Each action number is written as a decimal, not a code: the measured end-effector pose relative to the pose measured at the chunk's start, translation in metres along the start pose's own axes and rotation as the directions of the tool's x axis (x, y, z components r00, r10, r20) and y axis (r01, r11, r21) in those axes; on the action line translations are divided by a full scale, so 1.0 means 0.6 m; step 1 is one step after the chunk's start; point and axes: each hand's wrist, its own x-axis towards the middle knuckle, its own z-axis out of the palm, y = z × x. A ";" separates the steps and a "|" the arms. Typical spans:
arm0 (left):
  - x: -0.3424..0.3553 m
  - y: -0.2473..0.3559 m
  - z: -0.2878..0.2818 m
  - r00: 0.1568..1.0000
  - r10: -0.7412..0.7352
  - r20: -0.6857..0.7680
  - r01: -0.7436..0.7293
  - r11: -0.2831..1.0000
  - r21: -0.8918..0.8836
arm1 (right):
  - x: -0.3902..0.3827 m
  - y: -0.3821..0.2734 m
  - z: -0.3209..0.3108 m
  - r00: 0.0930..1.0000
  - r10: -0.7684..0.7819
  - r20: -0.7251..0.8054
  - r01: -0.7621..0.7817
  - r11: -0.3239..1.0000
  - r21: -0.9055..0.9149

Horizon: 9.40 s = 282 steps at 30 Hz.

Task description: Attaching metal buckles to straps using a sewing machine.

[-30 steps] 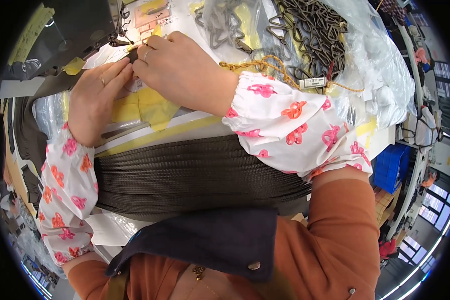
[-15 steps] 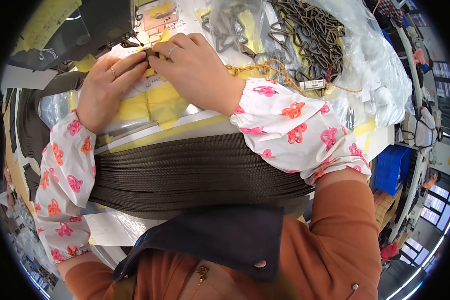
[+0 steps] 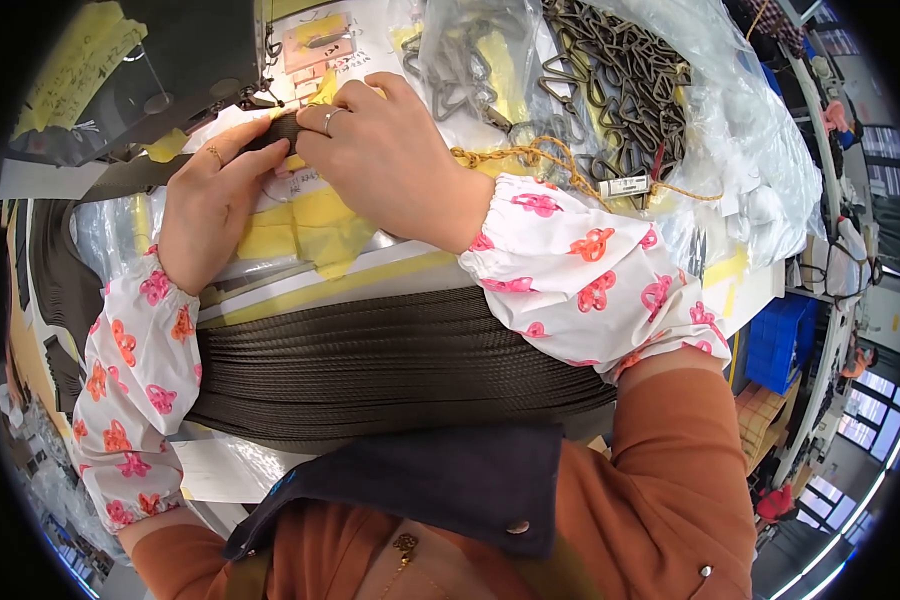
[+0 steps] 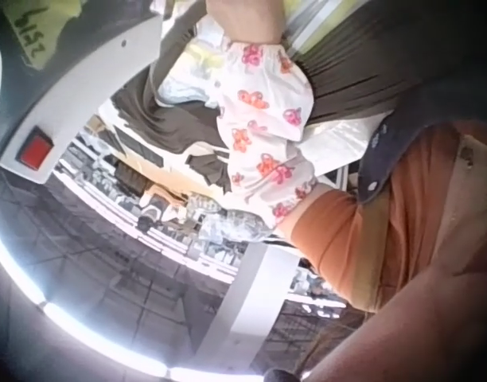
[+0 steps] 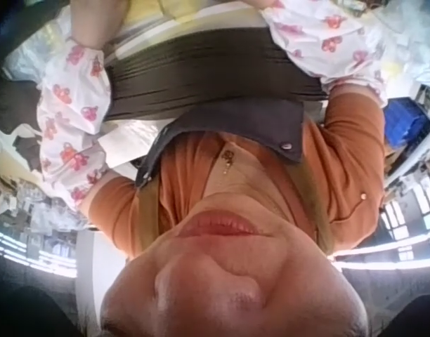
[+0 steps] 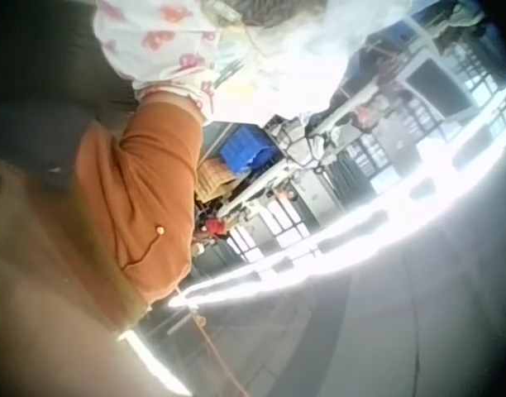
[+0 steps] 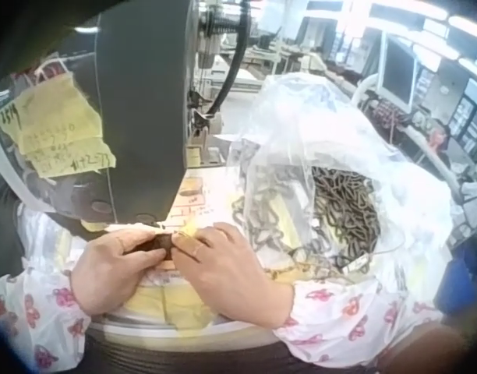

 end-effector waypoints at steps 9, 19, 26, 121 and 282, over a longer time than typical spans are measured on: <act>0.005 -0.013 0.005 0.999 -0.008 -0.046 0.006 0.999 -0.034 | 0.012 0.000 -0.015 0.989 0.031 0.147 -0.025 0.999 -0.043; 0.001 -0.023 0.006 0.997 0.073 -0.006 -0.073 0.997 0.025 | 0.016 0.001 -0.020 0.971 0.041 0.237 -0.013 0.993 -0.120; 0.007 -0.050 0.021 0.998 0.038 -0.053 -0.040 0.998 -0.043 | 0.022 0.021 -0.009 0.960 0.051 0.275 -0.006 0.987 -0.161; -0.092 -0.237 -0.189 0.825 -0.454 0.336 0.511 0.854 -0.100 | 0.040 0.030 0.003 0.952 -0.088 0.293 0.071 0.995 0.068; 0.005 0.035 -0.014 0.913 -0.297 0.279 0.407 0.606 -0.684 | 0.012 -0.061 -0.042 0.688 0.516 0.511 -0.681 0.216 0.699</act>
